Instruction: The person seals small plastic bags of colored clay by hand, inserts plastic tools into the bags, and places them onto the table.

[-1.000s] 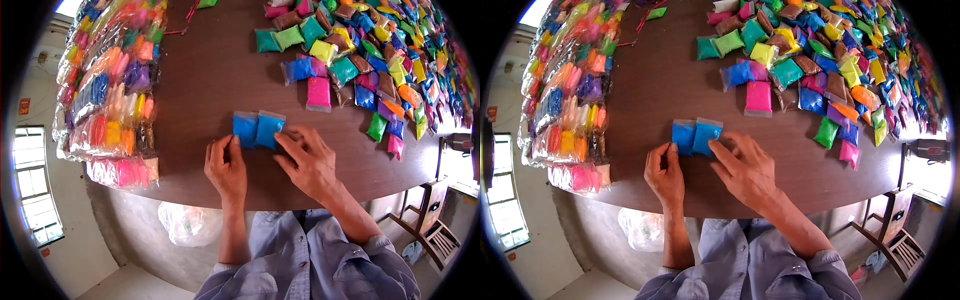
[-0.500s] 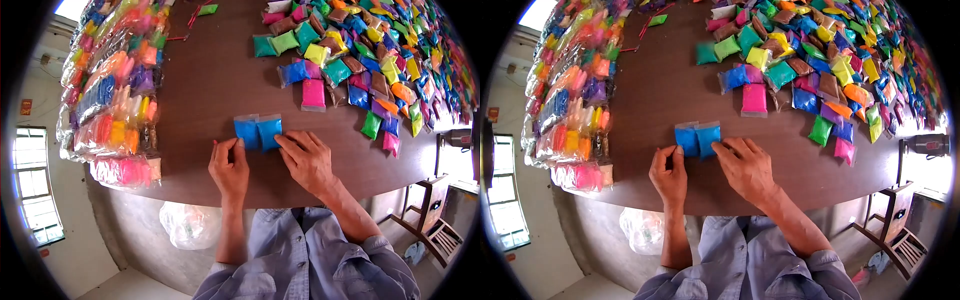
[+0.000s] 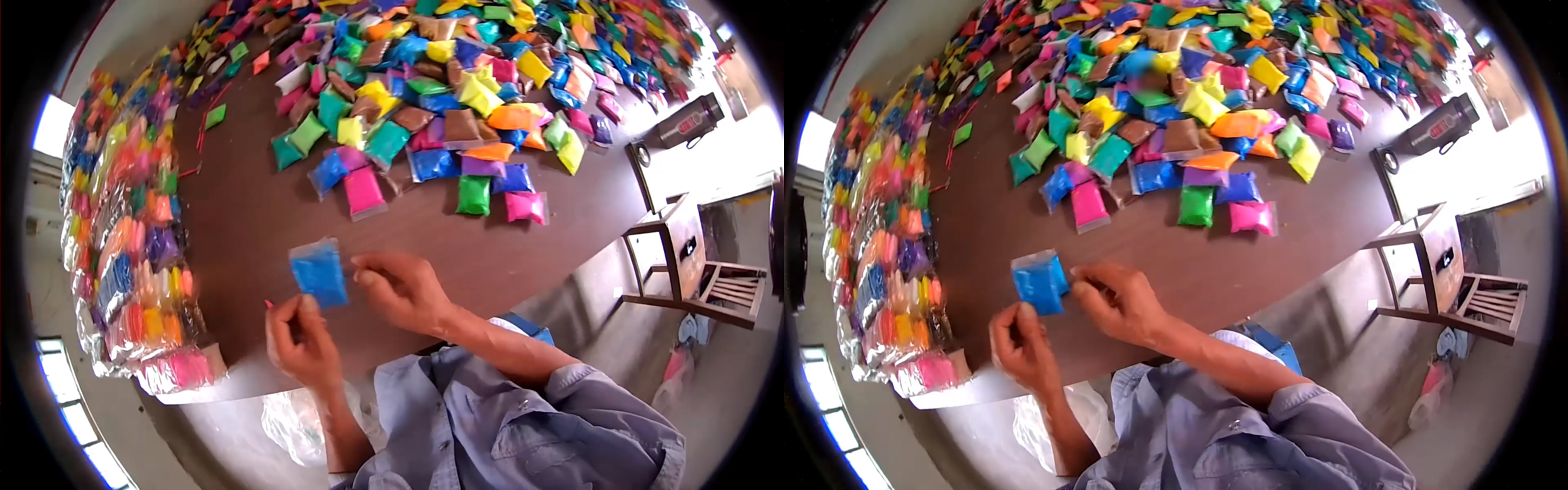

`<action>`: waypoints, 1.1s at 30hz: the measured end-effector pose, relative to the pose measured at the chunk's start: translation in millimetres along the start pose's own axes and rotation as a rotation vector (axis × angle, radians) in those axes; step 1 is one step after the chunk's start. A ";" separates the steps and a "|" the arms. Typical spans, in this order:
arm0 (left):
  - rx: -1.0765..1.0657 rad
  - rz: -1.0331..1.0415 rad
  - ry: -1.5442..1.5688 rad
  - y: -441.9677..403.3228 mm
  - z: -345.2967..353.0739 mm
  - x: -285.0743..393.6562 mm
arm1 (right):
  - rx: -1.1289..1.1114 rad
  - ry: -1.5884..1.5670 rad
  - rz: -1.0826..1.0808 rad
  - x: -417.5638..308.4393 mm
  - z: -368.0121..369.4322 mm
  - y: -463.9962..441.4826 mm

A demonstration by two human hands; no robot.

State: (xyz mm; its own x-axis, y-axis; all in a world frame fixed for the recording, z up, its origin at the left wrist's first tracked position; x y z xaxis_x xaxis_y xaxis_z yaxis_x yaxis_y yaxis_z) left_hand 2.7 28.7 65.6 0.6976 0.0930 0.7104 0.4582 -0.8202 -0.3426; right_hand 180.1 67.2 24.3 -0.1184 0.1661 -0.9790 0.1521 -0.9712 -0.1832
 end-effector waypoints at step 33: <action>-0.453 -0.291 0.266 44.5 83.3 39.8 | 0.179 0.042 -0.010 -13.0 -101.6 48.0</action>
State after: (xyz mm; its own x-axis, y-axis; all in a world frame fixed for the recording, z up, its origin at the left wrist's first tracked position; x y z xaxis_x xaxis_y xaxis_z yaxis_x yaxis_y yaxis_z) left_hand 96.7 42.9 27.4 0.3903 0.2536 0.8851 0.2883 -0.9467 0.1441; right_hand 288.6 35.7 19.1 -0.0771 0.1794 -0.9807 -0.0264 -0.9837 -0.1779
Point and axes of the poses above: each hand's wrist, its own y-axis away from the middle knuckle, its own z-axis out of the palm, x = y × z, the point moved 3 cm from there along -y, towards the middle knuckle, and after that the axes turned 14 degrees about -y, right-handed, at the moved point
